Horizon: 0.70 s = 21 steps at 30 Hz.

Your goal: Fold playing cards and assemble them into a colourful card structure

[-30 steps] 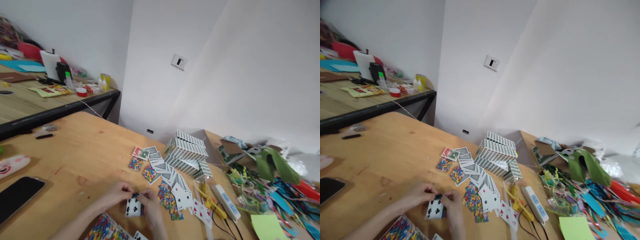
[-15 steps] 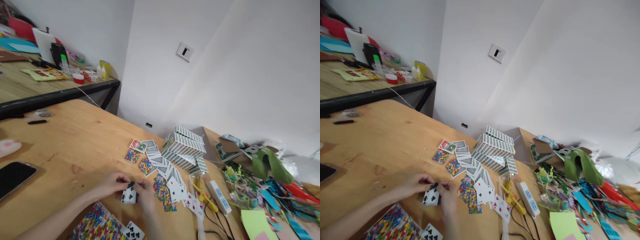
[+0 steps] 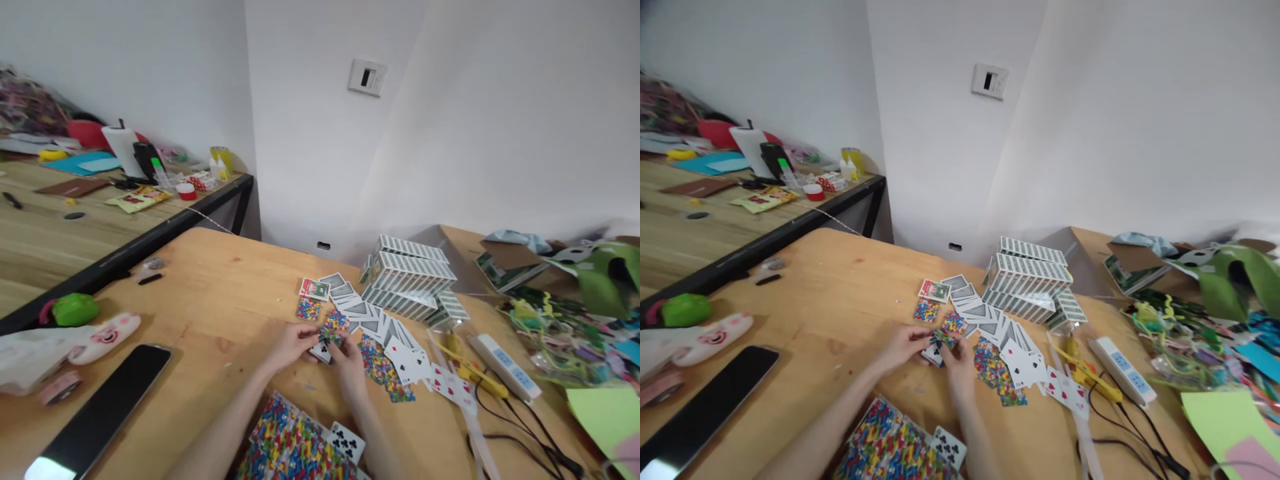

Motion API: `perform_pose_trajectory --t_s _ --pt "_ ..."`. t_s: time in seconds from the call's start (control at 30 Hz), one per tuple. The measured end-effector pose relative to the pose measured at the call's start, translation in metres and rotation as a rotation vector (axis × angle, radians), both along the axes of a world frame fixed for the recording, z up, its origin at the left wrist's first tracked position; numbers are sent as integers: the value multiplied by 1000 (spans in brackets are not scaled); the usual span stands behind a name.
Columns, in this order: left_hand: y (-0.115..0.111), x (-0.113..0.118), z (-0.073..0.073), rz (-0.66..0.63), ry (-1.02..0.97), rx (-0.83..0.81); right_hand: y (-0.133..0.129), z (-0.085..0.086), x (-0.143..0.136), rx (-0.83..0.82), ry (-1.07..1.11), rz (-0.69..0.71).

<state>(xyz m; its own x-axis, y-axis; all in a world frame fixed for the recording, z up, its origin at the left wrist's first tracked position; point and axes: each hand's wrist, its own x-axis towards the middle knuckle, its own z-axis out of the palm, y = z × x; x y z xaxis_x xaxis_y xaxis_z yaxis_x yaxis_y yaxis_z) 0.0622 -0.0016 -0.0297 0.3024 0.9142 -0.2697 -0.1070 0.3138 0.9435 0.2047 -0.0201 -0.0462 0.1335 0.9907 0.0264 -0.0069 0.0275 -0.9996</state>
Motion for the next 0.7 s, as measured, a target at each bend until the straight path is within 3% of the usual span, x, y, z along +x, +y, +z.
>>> perform_pose_trajectory --t_s 0.17,0.3,0.5,0.7 --pt "-6 -1 -8 46 28 79 -7 0 -1 120 -247 -31" --pt "-7 -1 -13 94 179 186 -4 1 2 77 -393 -62" --pt "-3 -2 -13 229 270 331 2 6 -3 -59 -365 -42" --pt "-4 -2 -11 150 381 411 1 4 1 -146 -222 11"
